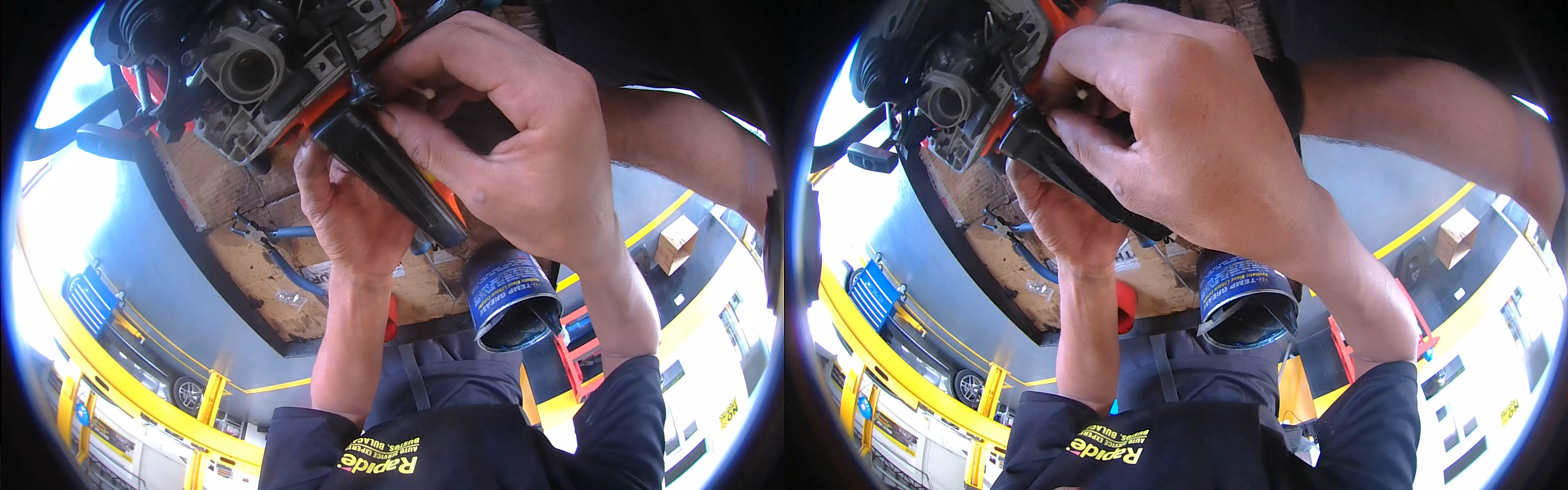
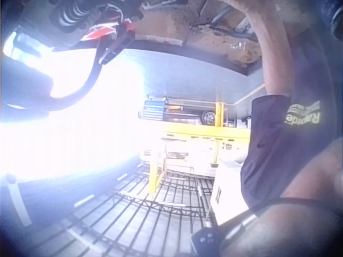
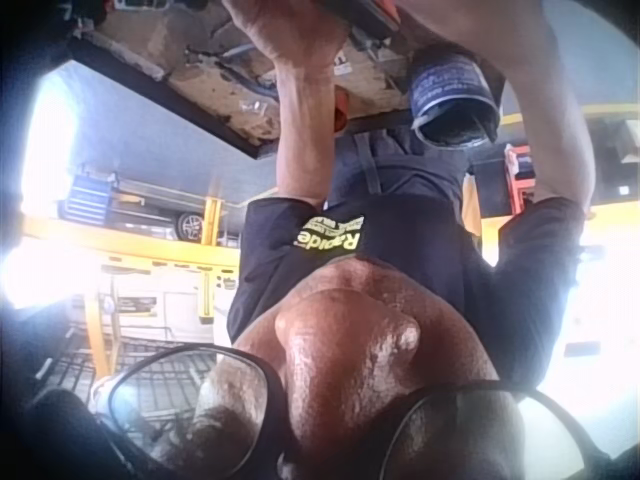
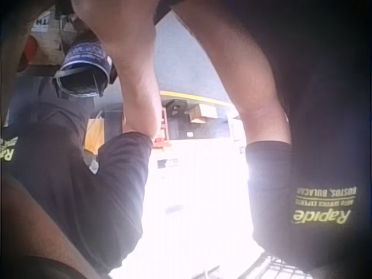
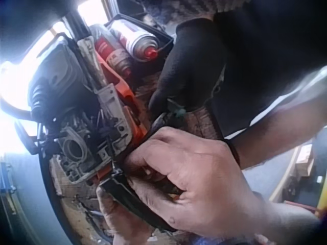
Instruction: The person works on a car engine, first applying grease to a component and then inspecting the engine bay. They handle a black plastic cover and use a zip tie to secure a cable within the engine compartment.
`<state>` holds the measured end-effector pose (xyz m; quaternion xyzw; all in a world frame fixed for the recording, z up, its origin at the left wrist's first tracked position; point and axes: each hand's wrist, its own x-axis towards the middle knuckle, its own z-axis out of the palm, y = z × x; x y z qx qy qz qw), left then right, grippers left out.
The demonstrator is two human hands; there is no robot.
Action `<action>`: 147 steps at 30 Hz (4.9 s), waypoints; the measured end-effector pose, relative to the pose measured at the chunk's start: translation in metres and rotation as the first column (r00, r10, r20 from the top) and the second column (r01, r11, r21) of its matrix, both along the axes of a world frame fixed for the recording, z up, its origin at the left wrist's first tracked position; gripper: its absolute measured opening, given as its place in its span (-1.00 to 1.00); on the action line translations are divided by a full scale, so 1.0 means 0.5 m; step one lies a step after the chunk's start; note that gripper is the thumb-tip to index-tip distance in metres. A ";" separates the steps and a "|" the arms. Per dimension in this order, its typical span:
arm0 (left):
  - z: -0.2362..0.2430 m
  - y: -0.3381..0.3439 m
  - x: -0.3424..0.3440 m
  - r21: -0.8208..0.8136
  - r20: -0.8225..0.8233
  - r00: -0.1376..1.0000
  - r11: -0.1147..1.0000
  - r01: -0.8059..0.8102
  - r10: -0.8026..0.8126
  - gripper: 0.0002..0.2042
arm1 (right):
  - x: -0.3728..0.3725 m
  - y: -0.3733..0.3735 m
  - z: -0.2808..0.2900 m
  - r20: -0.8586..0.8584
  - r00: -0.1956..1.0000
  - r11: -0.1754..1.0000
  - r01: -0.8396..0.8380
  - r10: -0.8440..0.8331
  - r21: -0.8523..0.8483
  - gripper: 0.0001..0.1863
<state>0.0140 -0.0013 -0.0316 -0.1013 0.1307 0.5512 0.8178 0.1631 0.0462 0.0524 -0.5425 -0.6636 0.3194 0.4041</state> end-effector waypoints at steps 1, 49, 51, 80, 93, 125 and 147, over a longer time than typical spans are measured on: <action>-0.003 -0.001 0.000 -0.002 0.006 1.000 1.000 -0.001 0.001 -0.46 | 0.001 0.001 0.000 -0.015 1.000 1.000 -0.002 0.002 -0.014 -0.87; 0.262 0.112 -0.033 -0.037 -0.100 -0.536 0.536 0.844 0.838 -0.82 | 0.049 -0.009 0.060 -0.240 0.971 0.962 -0.073 0.008 -0.264 -0.86; 0.259 0.118 -0.029 -0.049 -0.103 -0.526 0.523 0.851 0.845 -0.82 | 0.050 -0.009 0.058 -0.166 0.986 0.977 -0.051 0.017 -0.209 -0.87; 0.297 0.164 -0.004 -0.262 -0.114 -0.485 0.445 0.856 0.867 -0.86 | 0.095 -0.007 0.070 -0.359 0.918 0.961 -0.234 0.167 -0.150 -0.81; 0.277 0.152 -0.010 -0.228 0.040 -0.528 0.522 0.822 0.848 -0.85 | 0.095 0.026 0.116 -0.015 0.998 0.811 -0.063 0.067 -0.582 -0.64; 0.278 0.167 -0.005 -0.237 -0.101 -0.477 0.444 0.864 0.873 -0.83 | 0.055 -0.015 0.084 -0.140 0.990 0.952 -0.021 -0.023 -0.305 -0.84; 0.273 0.150 0.003 -0.230 -0.111 -0.555 0.522 0.822 0.825 -0.86 | 0.076 0.004 0.074 -0.301 0.953 0.919 -0.103 -0.018 -0.381 -0.84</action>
